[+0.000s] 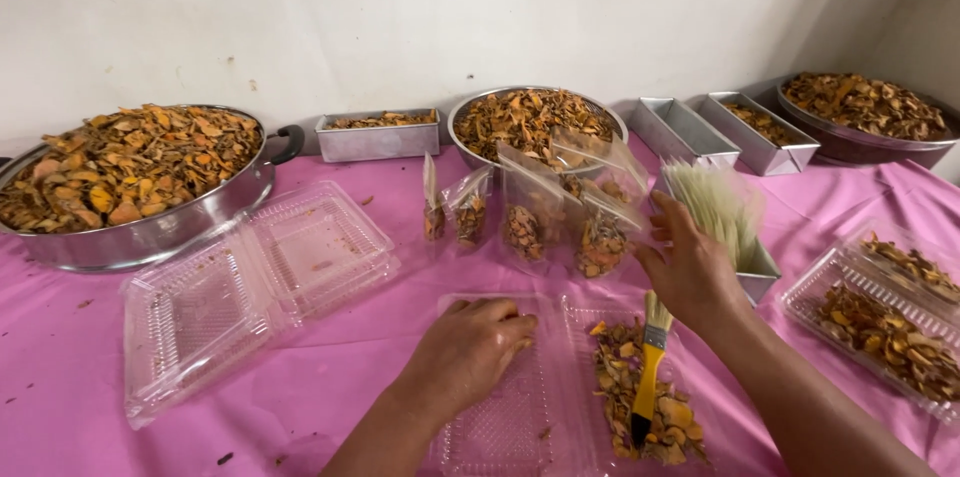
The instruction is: The person is sealing small plastic bags of dried turmeric and then using a brush to arrange individual turmeric pieces into a plastic tray.
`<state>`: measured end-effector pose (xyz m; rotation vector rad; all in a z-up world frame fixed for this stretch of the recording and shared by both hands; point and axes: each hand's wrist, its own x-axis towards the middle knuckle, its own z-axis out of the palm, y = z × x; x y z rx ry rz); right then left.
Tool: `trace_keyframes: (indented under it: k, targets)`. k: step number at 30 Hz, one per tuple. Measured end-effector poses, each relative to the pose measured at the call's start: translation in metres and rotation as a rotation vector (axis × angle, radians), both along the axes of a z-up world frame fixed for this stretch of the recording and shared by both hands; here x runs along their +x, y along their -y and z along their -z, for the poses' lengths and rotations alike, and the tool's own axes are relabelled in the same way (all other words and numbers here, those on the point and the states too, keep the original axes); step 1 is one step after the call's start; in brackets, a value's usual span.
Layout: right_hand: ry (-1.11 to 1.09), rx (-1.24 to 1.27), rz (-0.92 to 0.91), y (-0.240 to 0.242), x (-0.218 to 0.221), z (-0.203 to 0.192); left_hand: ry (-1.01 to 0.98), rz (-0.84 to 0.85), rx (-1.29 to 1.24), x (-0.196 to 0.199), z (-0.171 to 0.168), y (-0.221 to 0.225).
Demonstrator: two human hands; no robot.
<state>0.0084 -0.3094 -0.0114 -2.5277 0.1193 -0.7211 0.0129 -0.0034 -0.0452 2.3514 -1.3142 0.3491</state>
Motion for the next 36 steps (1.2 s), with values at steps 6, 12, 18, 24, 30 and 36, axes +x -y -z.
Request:
trace_keyframes:
  k: [6,12,18,24,30,36]
  targets:
    - [-0.323,-0.296,-0.265,-0.012,-0.072,0.015,0.016,0.007,-0.006,0.004,0.002,-0.001]
    - [-0.42,-0.493,-0.424,0.005,-0.082,0.062,-0.005,-0.042,0.088,-0.002,0.015,0.0]
    - [-0.079,-0.526,-0.56,0.014,-0.089,0.06,-0.15,-0.069,0.185,-0.085,-0.033,-0.002]
    - [-0.037,-0.198,-0.592,0.018,-0.096,0.032,0.098,0.159,0.147,-0.136,0.014,0.008]
    - [-0.155,0.678,-0.189,-0.016,-0.102,-0.015,0.247,0.054,0.087,-0.149,0.072,0.028]
    - [-0.077,0.541,-0.226,-0.007,-0.068,0.049,0.437,-0.002,0.042,-0.15,0.082,0.031]
